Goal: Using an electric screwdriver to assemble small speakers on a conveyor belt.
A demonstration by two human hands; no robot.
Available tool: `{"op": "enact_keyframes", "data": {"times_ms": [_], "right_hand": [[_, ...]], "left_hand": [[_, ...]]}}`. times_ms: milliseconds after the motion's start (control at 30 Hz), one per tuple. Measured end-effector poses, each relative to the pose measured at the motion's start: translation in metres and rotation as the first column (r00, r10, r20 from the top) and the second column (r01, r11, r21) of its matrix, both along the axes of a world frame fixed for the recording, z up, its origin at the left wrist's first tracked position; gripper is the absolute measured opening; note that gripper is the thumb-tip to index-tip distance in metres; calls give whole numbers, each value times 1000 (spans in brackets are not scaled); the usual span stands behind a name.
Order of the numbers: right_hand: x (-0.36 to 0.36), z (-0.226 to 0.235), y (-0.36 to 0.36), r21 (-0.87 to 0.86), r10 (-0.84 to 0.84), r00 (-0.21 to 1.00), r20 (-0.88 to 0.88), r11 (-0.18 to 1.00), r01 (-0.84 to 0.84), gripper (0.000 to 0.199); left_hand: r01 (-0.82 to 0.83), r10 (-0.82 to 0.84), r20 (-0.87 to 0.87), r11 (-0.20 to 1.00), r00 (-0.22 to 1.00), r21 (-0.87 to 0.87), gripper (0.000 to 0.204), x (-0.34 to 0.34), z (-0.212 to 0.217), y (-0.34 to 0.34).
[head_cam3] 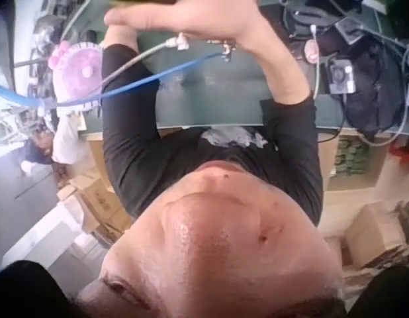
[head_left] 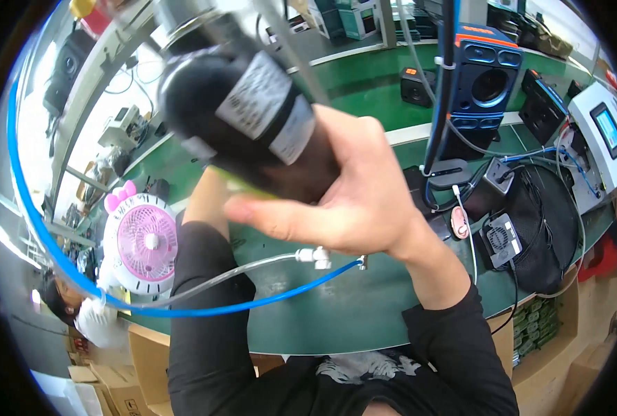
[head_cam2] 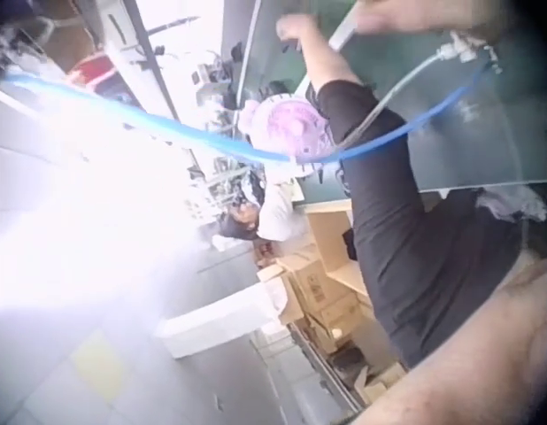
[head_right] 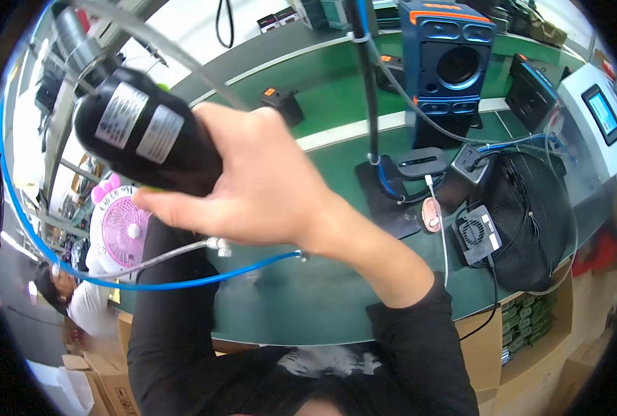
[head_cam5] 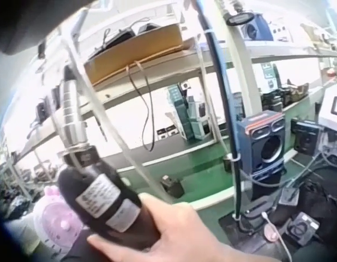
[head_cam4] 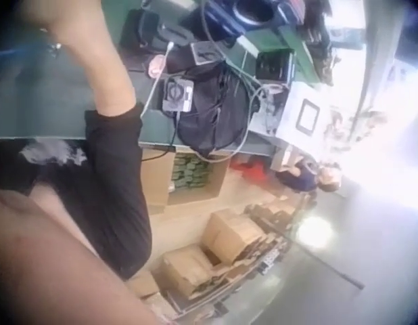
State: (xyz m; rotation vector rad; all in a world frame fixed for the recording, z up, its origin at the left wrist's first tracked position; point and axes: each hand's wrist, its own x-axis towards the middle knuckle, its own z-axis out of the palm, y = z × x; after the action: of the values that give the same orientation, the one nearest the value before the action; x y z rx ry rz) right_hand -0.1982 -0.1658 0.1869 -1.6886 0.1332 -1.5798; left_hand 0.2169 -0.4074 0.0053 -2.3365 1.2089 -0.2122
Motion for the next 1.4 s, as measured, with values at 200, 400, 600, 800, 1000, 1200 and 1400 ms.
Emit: {"op": "enact_keyframes", "data": {"times_ms": [200,400,600,800,1000,1200,1400], "right_hand": [[-4,-2,-2,18,-32,999,-1,999,32,46],[-11,5,7,22,-63,991,-120,998,67,49],[-13,-4,3,73,-70,975,-209,993,87,52],[-10,7,13,-60,-52,994,-101,997,46,41],[-16,4,3,42,-143,967,-211,987,156,39],[-26,-3,0,204,111,979,-171,976,-75,34],[-9,3,-18,217,457,867,-199,883,-415,41]], "left_hand": [[53,-53,4,993,999,-107,71,30,-39,2],[405,-424,-126,902,897,-148,69,9,-18,-12],[696,-726,-210,687,654,-209,67,-95,85,20],[689,-770,-283,639,573,-342,65,-16,108,92],[592,-729,-602,654,326,-471,65,-135,146,194],[519,-294,-955,823,41,-231,76,-193,115,319],[378,-296,-947,868,-125,-321,72,-187,39,348]]}}
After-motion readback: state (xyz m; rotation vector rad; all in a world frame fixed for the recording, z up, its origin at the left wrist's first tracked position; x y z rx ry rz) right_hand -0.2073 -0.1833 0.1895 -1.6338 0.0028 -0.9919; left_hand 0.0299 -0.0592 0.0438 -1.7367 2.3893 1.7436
